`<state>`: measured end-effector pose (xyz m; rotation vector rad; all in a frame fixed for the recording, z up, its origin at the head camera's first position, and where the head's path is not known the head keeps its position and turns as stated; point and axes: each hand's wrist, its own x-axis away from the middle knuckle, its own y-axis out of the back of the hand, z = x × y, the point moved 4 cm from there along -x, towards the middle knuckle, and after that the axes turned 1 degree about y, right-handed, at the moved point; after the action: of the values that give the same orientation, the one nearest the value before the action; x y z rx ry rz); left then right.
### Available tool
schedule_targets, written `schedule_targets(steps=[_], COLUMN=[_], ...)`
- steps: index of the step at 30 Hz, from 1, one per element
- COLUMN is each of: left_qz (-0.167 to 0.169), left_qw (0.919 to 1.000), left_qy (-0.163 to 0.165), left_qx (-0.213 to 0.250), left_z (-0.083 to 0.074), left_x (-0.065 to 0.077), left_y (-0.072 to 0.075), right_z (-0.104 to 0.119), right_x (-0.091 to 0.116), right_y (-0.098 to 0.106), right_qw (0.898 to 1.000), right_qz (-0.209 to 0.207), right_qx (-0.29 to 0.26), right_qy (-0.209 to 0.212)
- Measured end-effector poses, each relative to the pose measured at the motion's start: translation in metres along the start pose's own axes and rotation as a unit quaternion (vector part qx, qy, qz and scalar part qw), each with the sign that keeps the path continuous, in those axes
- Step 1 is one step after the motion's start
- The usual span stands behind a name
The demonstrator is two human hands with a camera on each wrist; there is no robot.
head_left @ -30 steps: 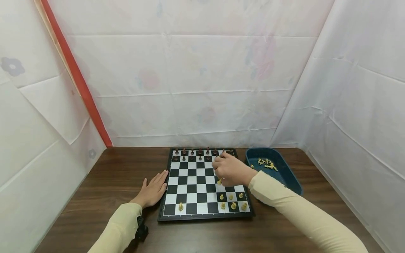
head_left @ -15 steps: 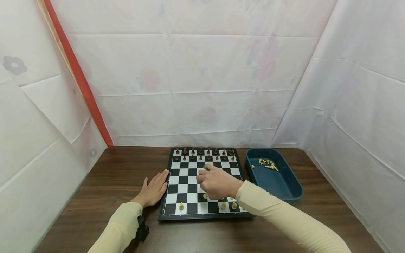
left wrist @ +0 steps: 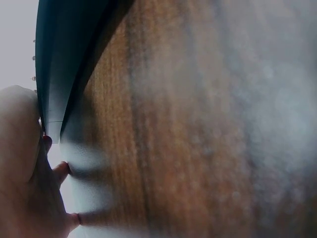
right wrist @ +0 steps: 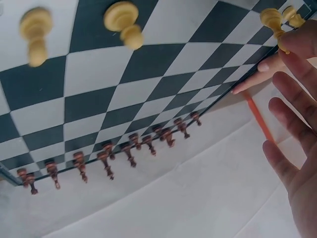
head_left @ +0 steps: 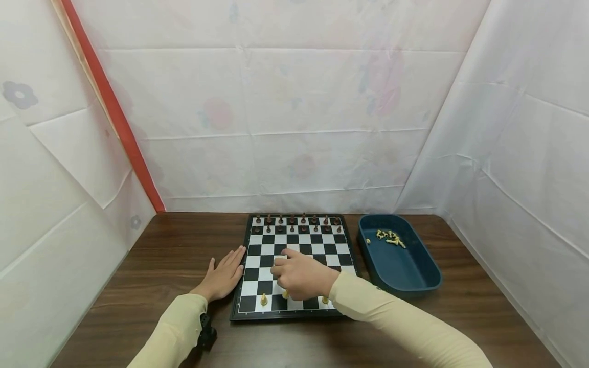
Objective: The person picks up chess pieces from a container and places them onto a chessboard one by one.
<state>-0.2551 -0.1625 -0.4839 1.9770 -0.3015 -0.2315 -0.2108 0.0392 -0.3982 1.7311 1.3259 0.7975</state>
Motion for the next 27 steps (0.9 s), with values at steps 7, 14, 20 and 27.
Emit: schedule_targets(steps=[7,14,20,27], left_qz=[0.005,0.012,0.015,0.007], left_qw=[0.9999,0.9999,0.9998,0.9999], left_qy=[0.009,0.010,0.010,0.007], left_qx=[-0.005,-0.004,-0.004,-0.006], left_z=[-0.001,-0.001,-0.001,-0.001], left_x=[0.000,-0.002,-0.003,-0.001], left_y=[0.001,0.000,0.001,0.003], right_z=[0.010,0.012,0.011,0.007], right_x=[-0.006,-0.009,-0.010,-0.008], right_y=[-0.002,-0.003,-0.004,-0.003], right_qw=[1.000,1.000,1.000,0.999], right_qz=[0.001,0.009,-0.006,-0.020], right_qx=[0.003,-0.021,-0.019,-0.034], right_qy=[0.017,0.014,0.013,0.008])
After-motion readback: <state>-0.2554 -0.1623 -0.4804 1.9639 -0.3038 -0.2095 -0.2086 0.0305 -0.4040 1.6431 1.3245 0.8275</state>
